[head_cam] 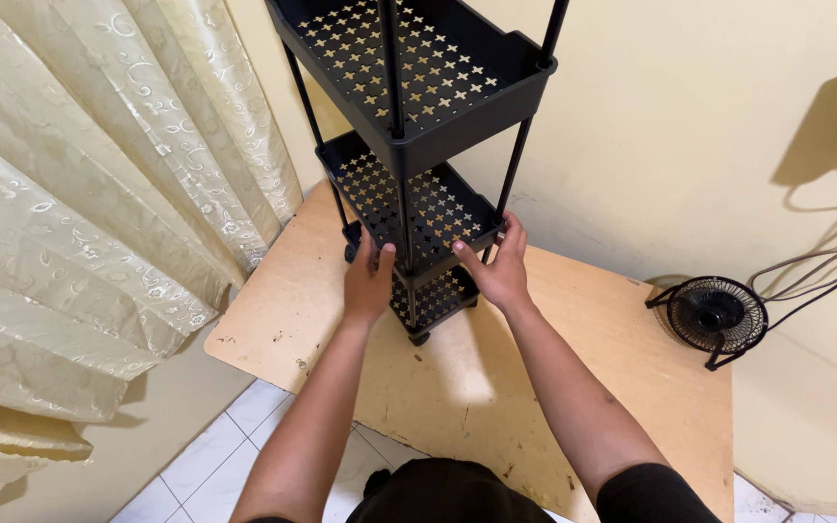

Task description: The person disassembles a black three-tier rolling cart by removing the top tray, then detaching the side panels and vertical support rods. The components are placed on a wooden table.

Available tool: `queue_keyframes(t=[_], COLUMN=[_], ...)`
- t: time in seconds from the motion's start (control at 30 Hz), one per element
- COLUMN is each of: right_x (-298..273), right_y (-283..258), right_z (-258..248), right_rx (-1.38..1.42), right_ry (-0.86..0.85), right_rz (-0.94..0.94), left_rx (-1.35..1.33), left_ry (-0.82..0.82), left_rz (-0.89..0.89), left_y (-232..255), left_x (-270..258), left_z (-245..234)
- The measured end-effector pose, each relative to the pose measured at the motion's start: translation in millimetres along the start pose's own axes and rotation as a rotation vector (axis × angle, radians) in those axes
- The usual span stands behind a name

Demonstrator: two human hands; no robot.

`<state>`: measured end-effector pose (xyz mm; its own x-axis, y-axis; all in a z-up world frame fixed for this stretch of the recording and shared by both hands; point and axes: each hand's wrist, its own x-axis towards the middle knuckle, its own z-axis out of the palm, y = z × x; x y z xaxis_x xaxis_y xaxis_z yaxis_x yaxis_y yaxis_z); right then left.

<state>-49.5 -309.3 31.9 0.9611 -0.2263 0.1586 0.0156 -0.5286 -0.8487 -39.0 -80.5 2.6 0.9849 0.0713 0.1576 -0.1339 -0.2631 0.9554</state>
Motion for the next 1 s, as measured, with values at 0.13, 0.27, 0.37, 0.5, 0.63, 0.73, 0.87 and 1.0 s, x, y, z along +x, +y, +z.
queue_keyframes(t=[0.13, 0.27, 0.37, 0.5, 0.63, 0.73, 0.87, 1.0], right_x=[-0.3, 4.7, 13.1, 22.4, 35.4, 42.2, 47.8, 47.2], right_y=[5.5, 11.3, 2.8, -38.7, -99.1, -139.9, -171.9, -176.6], right_z=[1.7, -3.3, -17.8, -47.7, -92.9, -122.9, -143.6, -133.2], right_rx=[0.083, 0.12, 0.096, 0.144, 0.161, 0.022, -0.392, -0.473], right_ry=[0.014, -0.001, -0.048, -0.04, 0.044, 0.164, 0.216, 0.216], right_rz=[-0.015, -0.079, -0.075, -0.011, -0.244, -0.526, -0.837, -0.875], left_rx=[-0.109, -0.333, -0.574, -0.73, -0.881, -0.905, -0.928, -0.96], left_ry=[0.004, 0.025, 0.017, -0.016, -0.137, -0.112, -0.09, -0.087], left_rz=[-0.15, -0.113, -0.227, -0.371, -0.34, -0.378, -0.385, -0.386], left_y=[-7.1, -20.6, -29.3, -30.8, -22.4, -14.1, -8.3, -10.4], left_x=[-8.5, -2.3, 5.6, 8.2, 5.0, 1.7, -1.0, -2.7], left_z=[15.0, 22.2, 21.2, 16.5, 15.8, 16.1, 17.0, 14.9])
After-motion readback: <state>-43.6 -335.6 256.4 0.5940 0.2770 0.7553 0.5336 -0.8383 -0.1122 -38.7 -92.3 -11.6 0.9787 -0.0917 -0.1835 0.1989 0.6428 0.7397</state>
